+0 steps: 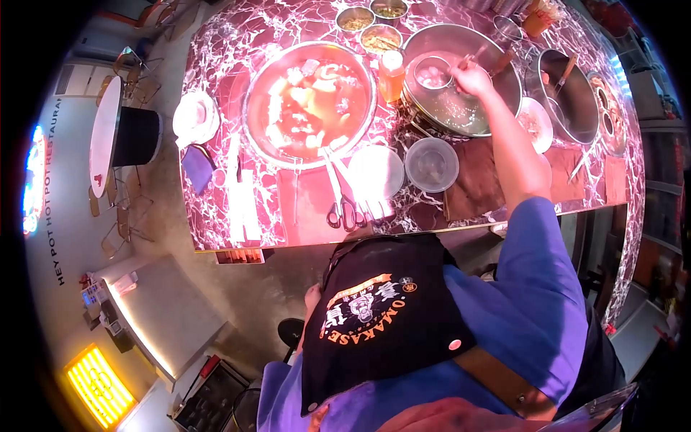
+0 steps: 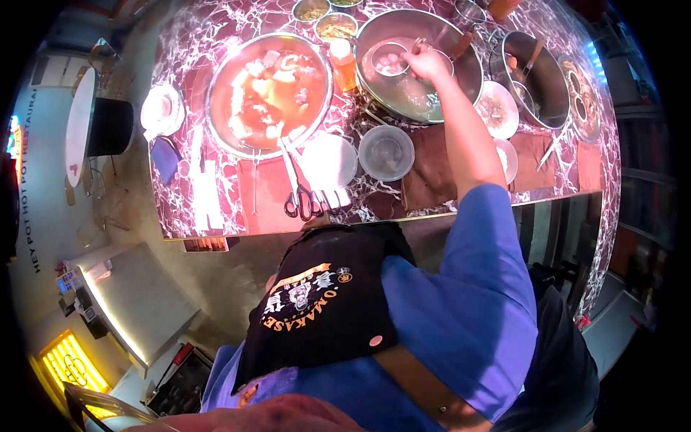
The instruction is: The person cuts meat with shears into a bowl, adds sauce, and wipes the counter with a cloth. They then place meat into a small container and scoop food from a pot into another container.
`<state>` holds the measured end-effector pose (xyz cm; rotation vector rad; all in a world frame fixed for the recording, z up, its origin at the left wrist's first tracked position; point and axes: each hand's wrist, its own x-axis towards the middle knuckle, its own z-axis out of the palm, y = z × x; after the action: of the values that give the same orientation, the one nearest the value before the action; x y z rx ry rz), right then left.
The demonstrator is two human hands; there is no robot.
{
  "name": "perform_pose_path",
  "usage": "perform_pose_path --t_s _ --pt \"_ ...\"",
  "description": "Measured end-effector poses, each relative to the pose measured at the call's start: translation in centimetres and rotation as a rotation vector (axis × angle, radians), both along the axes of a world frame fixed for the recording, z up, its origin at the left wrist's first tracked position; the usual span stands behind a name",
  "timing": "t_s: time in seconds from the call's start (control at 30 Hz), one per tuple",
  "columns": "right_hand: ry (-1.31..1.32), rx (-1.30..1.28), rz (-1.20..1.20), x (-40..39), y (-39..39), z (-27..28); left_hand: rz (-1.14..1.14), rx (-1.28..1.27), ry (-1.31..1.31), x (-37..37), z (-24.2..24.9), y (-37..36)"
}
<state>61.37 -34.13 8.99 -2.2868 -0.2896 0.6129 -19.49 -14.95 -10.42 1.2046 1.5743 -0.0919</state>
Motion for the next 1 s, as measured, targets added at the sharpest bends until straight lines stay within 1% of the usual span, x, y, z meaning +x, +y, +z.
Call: perform_pose_path --t_s 0.07,0.1,0.17,0.2,0.27,0.3,0.37,0.4,0.43,0.47,0.5,0.53,0.57,0.6,0.67,0.7,0.73,0.77,0.8,0.87,0.9,0.93,0.97,1.0 --pt "-0.729 -0.045 0.159 -2.7 -0.6 -2.9 0.011 -0.046 0.028 -2.3 -1.3 -1.2" --pt "-0.726 -0.042 0.167 -4.3 -1.2 -2.6 0.011 -0.064 0.041 -3.1 -1.7 -2.0" --pt "-0.586 -0.018 0.065 -7.9 -2.3 -1.2 0.011 -0.076 0.055 -3.8 -2.3 -3.1" --pt "-0.576 -0.019 0.065 -9.2 -2.8 -0.8 0.005 -0.082 0.059 -3.9 -2.5 -3.4" --pt "-0.721 0.23 -0.006 -11.1 -3.5 0.3 -0.011 -0.086 0.053 -3.3 -2.9 -3.3" --pt "-0.624 0.275 -0.01 -11.8 -4.0 0.7 -0.019 -0.081 0.047 -2.8 -2.9 -3.1" --pt "-0.645 0.312 -0.001 -11.5 -4.4 -0.5 -0.033 -0.073 0.029 -1.6 -2.7 -2.4" --pt "-0.667 0.348 0.018 -11.8 -4.2 0.1 -0.036 -0.06 0.016 -0.9 -2.3 -1.8" --pt "-0.724 0.275 0.013 -12.1 -4.3 0.8 -0.035 -0.047 0.005 0.0 -2.0 -1.2" --pt "-0.721 0.275 0.001 -12.1 -4.5 0.5 -0.033 -0.033 -0.01 1.3 -1.2 -0.6" --pt "-0.668 0.346 0.011 -11.5 -4.4 0.1 -0.009 -0.017 -0.011 2.7 -0.2 0.1" --pt "-0.617 0.417 0.021 -10.7 -4.2 -0.4 0.018 -0.003 -0.008 4.7 1.6 0.4" --pt "-0.618 0.42 0.013 -9.7 -4.0 -1.5 0.087 -0.009 0.008 7.5 4.6 0.1" --pt "-0.548 0.323 0.004 -8.5 -3.7 -2.6 0.08 -0.004 0.008 8.1 5.4 0.3" --pt "-0.406 0.129 -0.012 -6.9 -3.6 -4.3 0.128 -0.034 -0.185 8.6 5.9 0.6" --pt "-0.406 0.131 -0.017 -7.3 -3.5 -2.0 0.123 -0.031 -0.185 8.6 6.1 0.2" --pt "-0.219 -0.026 -0.094 -8.1 -2.8 2.8 0.13 -0.007 -0.129 9.0 6.6 -0.5" --pt "-0.035 -0.177 -0.166 -8.3 -2.2 5.6 0.14 0.021 -0.078 9.7 7.0 -0.6" --pt "-0.04 -0.17 -0.164 -8.2 -1.9 5.5 0.07 0.026 -0.068 8.0 4.9 -0.4" --pt "-0.235 -0.088 -0.234 -8.2 -1.7 4.2 0.121 -0.034 -0.099 1.6 -4.1 0.1" --pt "-0.192 -0.072 -0.196 -8.1 -1.8 3.0 0.075 -0.04 -0.079 0.5 -5.0 -0.4" --pt "-0.146 -0.058 -0.16 -8.1 -2.0 2.0 0.04 -0.048 -0.054 0.2 -4.8 -0.8" --pt "-0.083 -0.143 -0.177 -7.7 -2.1 2.5 0.011 -0.051 -0.036 -0.1 -4.6 -1.0" --pt "-0.087 -0.14 -0.175 -7.3 -2.0 3.0 -0.003 -0.055 -0.024 -0.1 -4.4 -1.2"
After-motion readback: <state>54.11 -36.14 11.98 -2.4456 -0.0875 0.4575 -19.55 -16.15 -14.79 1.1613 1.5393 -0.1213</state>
